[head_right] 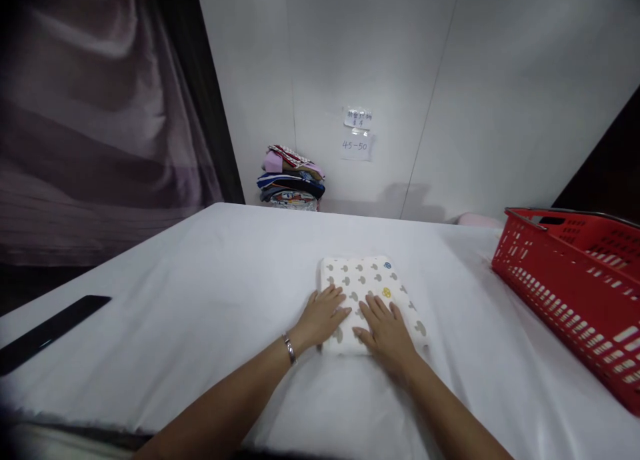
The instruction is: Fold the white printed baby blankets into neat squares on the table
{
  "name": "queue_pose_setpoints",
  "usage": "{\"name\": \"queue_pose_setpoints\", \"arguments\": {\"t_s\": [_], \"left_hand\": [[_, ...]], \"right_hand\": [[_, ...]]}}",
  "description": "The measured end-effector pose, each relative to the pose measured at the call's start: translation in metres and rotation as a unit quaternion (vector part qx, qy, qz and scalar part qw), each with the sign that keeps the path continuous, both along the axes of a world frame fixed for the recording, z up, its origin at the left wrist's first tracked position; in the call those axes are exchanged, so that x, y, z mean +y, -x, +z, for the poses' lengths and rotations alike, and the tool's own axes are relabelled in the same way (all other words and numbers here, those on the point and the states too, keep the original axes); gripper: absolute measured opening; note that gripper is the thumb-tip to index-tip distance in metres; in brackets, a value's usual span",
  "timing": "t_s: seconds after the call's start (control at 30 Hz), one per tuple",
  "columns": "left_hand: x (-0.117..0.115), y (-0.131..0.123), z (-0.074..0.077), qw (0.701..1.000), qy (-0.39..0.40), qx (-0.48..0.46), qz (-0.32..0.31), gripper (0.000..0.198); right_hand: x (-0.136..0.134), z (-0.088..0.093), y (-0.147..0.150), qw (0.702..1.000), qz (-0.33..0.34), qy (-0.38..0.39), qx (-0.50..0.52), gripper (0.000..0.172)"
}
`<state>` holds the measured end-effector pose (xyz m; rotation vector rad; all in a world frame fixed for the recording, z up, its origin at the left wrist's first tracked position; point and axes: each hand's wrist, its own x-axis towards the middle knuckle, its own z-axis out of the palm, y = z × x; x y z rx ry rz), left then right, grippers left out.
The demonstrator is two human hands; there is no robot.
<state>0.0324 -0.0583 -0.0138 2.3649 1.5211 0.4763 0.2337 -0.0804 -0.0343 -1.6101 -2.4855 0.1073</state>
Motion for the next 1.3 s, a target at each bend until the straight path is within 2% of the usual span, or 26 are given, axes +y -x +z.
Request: {"name": "queue_pose_setpoints", "arguments": {"t_s": [0.07,0.17,0.23,0.37,0.5,0.63,0.77,0.87,1.13,1.3], "left_hand": [[0.007,-0.001,0.003,0.999,-0.035,0.004,0.009,0.041],[0.029,-0.005,0.011,0.997,-0.071,0.03,-0.002,0.042],[0.049,-0.007,0.011,0.997,-0.05,0.056,0.005,0.052],[0.075,-0.007,0.0,0.995,0.018,0.08,0.057,0.068],[0.076,-0.007,-0.008,0.995,0.023,0.072,0.061,0.069],[0.073,-0.006,-0.006,0.996,0.038,0.045,0.062,0.066],[0.077,-0.002,-0.002,0.997,0.007,-0.001,0.075,0.05],[0.089,0.003,0.001,0.994,-0.043,-0.013,0.104,0.039],[0.139,0.002,0.007,0.996,-0.007,0.017,0.089,0.034],[0.153,0.0,0.004,0.997,-0.001,0.009,0.075,0.031]], "right_hand": [[0.0,0.0,-0.002,1.0,-0.002,0.009,0.002,0.06],[0.007,0.011,-0.003,0.999,0.006,0.043,0.013,0.062],[0.021,0.021,-0.005,0.998,0.003,0.055,0.011,0.063],[0.054,0.03,-0.015,0.992,-0.086,0.091,-0.012,0.067],[0.066,0.022,-0.024,0.987,-0.106,0.117,-0.008,0.07],[0.075,0.02,-0.028,0.987,-0.106,0.113,0.036,0.062],[0.109,0.023,-0.037,0.979,-0.161,0.026,0.124,0.05],[0.138,0.024,-0.042,0.97,-0.188,0.015,0.152,0.048],[0.185,0.016,-0.04,0.974,-0.138,0.042,0.173,0.041],[0.202,0.017,-0.044,0.978,-0.117,0.041,0.171,0.034]]}}
